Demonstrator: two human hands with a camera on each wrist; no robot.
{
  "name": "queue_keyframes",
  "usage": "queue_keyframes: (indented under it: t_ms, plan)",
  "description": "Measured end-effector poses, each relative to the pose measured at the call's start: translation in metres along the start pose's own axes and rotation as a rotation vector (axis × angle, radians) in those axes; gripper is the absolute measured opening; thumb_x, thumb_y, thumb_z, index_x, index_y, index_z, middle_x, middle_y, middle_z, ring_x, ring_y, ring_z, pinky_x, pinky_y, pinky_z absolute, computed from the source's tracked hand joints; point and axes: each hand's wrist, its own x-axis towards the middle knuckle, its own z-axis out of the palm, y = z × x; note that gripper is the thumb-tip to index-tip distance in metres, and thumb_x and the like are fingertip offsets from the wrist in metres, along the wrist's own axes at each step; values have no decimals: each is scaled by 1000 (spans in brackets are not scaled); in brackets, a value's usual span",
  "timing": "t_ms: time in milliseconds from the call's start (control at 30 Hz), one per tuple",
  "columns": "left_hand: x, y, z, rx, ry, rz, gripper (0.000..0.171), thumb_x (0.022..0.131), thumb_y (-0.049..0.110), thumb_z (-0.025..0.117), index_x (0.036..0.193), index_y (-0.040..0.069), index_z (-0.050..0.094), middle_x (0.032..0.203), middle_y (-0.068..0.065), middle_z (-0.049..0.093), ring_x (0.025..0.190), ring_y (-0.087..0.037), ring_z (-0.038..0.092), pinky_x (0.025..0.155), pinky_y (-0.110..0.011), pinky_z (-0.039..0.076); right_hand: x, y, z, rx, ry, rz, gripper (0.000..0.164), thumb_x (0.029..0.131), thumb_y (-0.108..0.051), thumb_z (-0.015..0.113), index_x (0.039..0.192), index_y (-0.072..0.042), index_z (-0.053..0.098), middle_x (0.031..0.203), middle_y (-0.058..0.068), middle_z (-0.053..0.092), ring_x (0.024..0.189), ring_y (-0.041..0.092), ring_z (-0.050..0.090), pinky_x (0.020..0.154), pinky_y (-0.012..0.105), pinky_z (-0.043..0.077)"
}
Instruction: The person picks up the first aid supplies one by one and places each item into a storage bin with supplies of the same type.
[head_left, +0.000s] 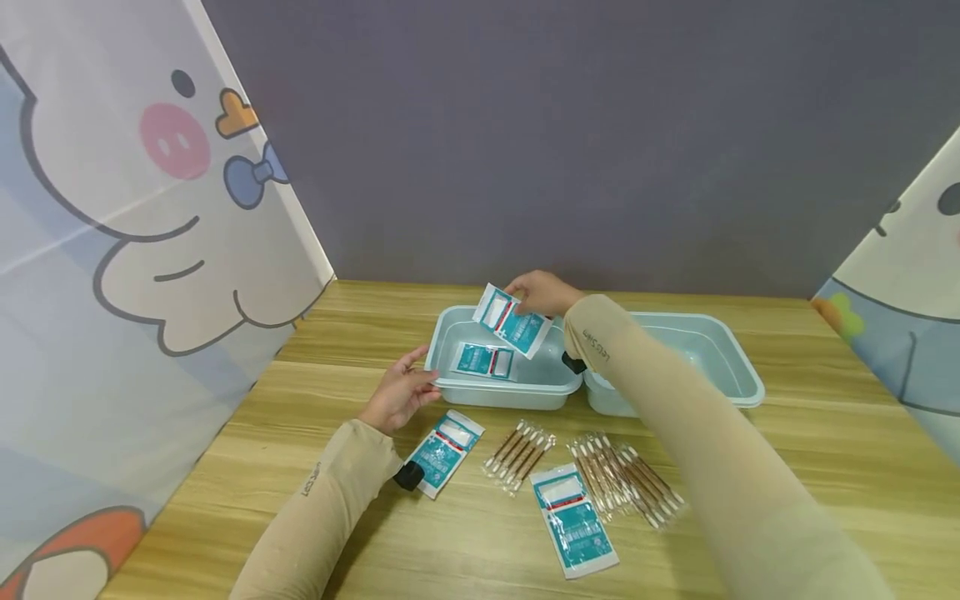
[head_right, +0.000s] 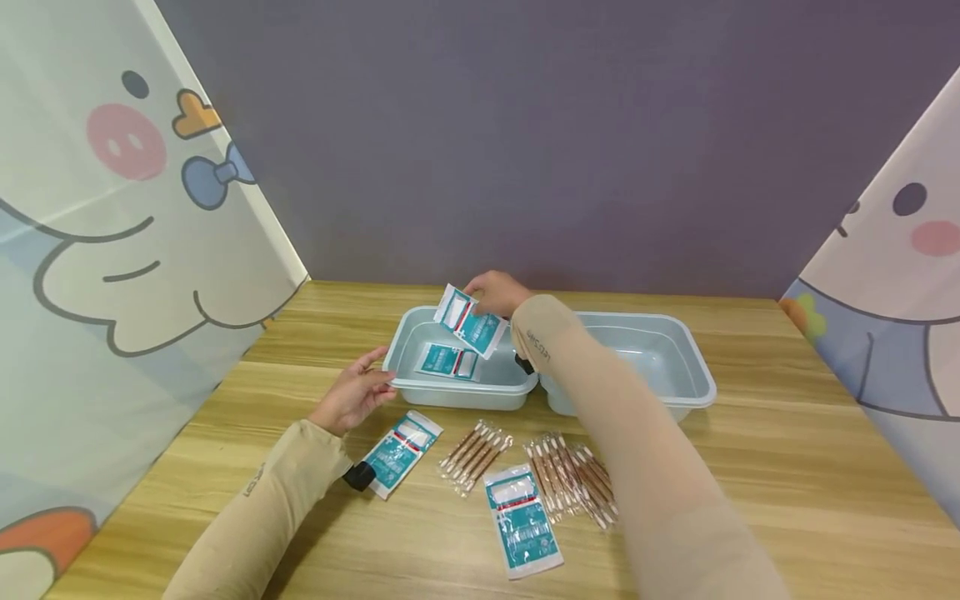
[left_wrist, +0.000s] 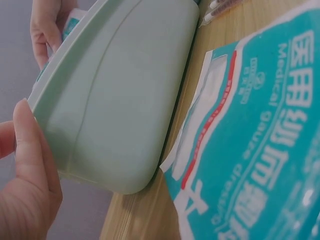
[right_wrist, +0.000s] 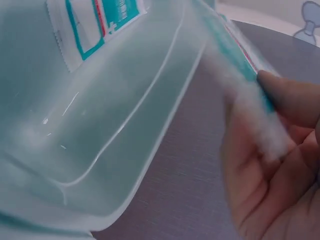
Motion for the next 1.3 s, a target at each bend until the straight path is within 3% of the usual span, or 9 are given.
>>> queue_keyframes:
  t_ms: [100, 233, 400, 533, 700, 833, 1000, 1167, 1300]
  plan:
    - [-1, 0, 0, -5, -5, -2, 64, 95, -10, 47, 151, 4, 21, 82, -8, 53, 54, -9, 56, 57, -17, 54, 3, -4, 3, -10, 0, -1, 35, 88, -1, 65, 123, -5, 65, 104, 12, 65, 72, 16, 54, 66, 27, 49]
    - [-1, 0, 0, -6, -19, 7, 64, 95, -10, 46, 151, 4, 19, 84, -9, 52, 55, -10, 58, 57, -17, 54, 4, -11, 7, -27, -11, 10, 32, 86, 3, 66, 117, -4, 68, 125, 12, 61, 108, 26, 55, 93, 38, 48]
    - [0, -1, 0, 2, -30, 12, 65, 95, -10, 46, 152, 3, 18, 83, -9, 53, 55, -10, 59, 57, -16, 54, 4, -12, 14, -42, -58, 39, 31, 86, 4, 66, 116, -3, 68, 131, 13, 58, 124, 31, 48, 102, 42, 44]
    - [0, -4, 1, -1, -30, 7, 65, 95, -10, 47, 151, 3, 19, 83, -9, 55, 54, -9, 59, 56, -16, 54, 5, -7, 20, -89, -87, 42, 23, 86, 2, 66, 108, -2, 70, 124, 12, 62, 117, 30, 52, 99, 41, 47]
    - [1, -6, 4, 2, -48, 8, 64, 95, -10, 47, 151, 3, 19, 82, -8, 57, 55, -9, 59, 56, -16, 54, 12, 4, 24, -141, -107, 81, 15, 83, 0, 69, 97, -5, 72, 107, 8, 65, 94, 23, 55, 84, 35, 50]
    - [1, -6, 4, 23, -44, 20, 63, 95, -10, 47, 151, 2, 20, 82, -8, 57, 55, -9, 59, 56, -16, 54, 15, 7, 25, -117, -132, 119, 26, 85, -2, 67, 110, -7, 70, 117, 9, 61, 87, 21, 55, 75, 32, 51]
    - [0, -4, 2, 48, -23, 16, 63, 94, -10, 48, 150, 2, 21, 86, -9, 53, 56, -10, 59, 57, -16, 54, 9, -9, 17, -144, -152, 94, 39, 88, -7, 67, 127, -7, 62, 126, 13, 58, 91, 28, 61, 78, 37, 53]
    - [0, 0, 0, 77, -6, 25, 63, 94, -10, 48, 150, 2, 22, 87, -9, 51, 56, -9, 58, 57, -16, 54, 1, -26, 11, -161, -149, 76, 39, 89, -11, 69, 127, -11, 62, 124, 11, 59, 90, 27, 62, 73, 39, 54]
    - [1, 0, -2, 76, -6, 25, 63, 94, -10, 48, 150, 2, 21, 85, -9, 50, 56, -9, 58, 57, -15, 54, -10, -33, 15, -149, -187, 25, 38, 88, -11, 69, 126, -11, 62, 110, 10, 64, 90, 27, 62, 68, 36, 52]
